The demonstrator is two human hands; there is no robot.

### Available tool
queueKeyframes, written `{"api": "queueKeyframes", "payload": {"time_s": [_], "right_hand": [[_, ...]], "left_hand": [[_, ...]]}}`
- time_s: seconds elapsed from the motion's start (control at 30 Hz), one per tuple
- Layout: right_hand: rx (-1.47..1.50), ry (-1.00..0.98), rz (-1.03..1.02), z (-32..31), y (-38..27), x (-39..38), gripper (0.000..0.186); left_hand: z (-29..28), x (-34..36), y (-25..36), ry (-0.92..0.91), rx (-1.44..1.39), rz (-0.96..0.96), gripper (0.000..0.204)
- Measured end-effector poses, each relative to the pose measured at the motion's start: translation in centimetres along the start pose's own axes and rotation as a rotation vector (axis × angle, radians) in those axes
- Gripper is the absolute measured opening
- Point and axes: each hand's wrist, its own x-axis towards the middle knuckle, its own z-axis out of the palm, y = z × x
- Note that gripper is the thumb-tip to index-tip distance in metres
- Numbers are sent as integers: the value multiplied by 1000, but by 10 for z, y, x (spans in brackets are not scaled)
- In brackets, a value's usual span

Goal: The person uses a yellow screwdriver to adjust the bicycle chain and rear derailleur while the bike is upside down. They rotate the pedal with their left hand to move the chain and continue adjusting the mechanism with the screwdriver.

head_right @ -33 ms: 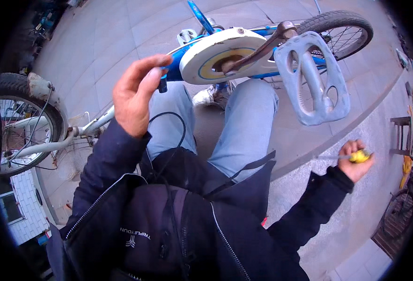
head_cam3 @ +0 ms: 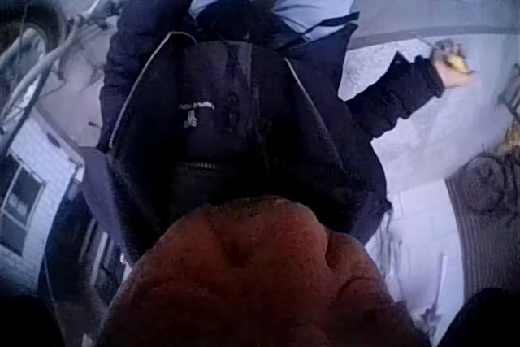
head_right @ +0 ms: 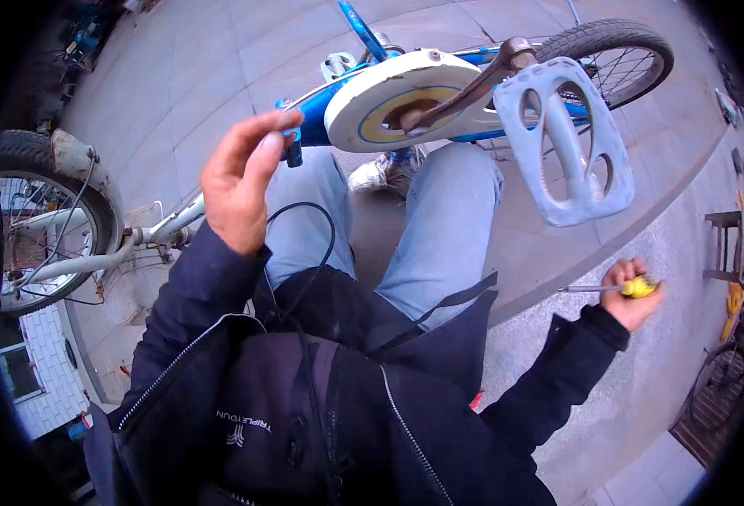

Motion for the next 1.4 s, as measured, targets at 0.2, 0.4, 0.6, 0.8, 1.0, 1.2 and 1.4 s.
{"api": "queueKeyframes", "payload": {"time_s": [0.2, 0.4, 0.6, 0.8, 1.0, 1.2, 1.4], "right_hand": [[20, 125, 292, -59, 65, -17, 38], [-114, 54, 376, -52, 116, -34, 29], [-16, 25, 401, -40, 147, -49, 23], [11, 1, 519, -30, 171, -66, 24], [45, 38, 562, -51, 176, -53, 25], [72, 54, 632, -56, 174, -34, 25], [-125, 14, 643, -56, 159, -26, 24]], "left_hand": [[-11, -47, -66, -292, -31, -457, 24], [22, -15, -105, -331, -170, -746, 66], [56, 6, -125, -244, -536, -635, 57], [64, 11, -140, -212, -706, -594, 53], [97, 6, -135, 44, -686, -718, 46], [80, 4, -176, -457, -1441, -577, 62], [84, 8, -177, -154, -494, -596, 49]]}}
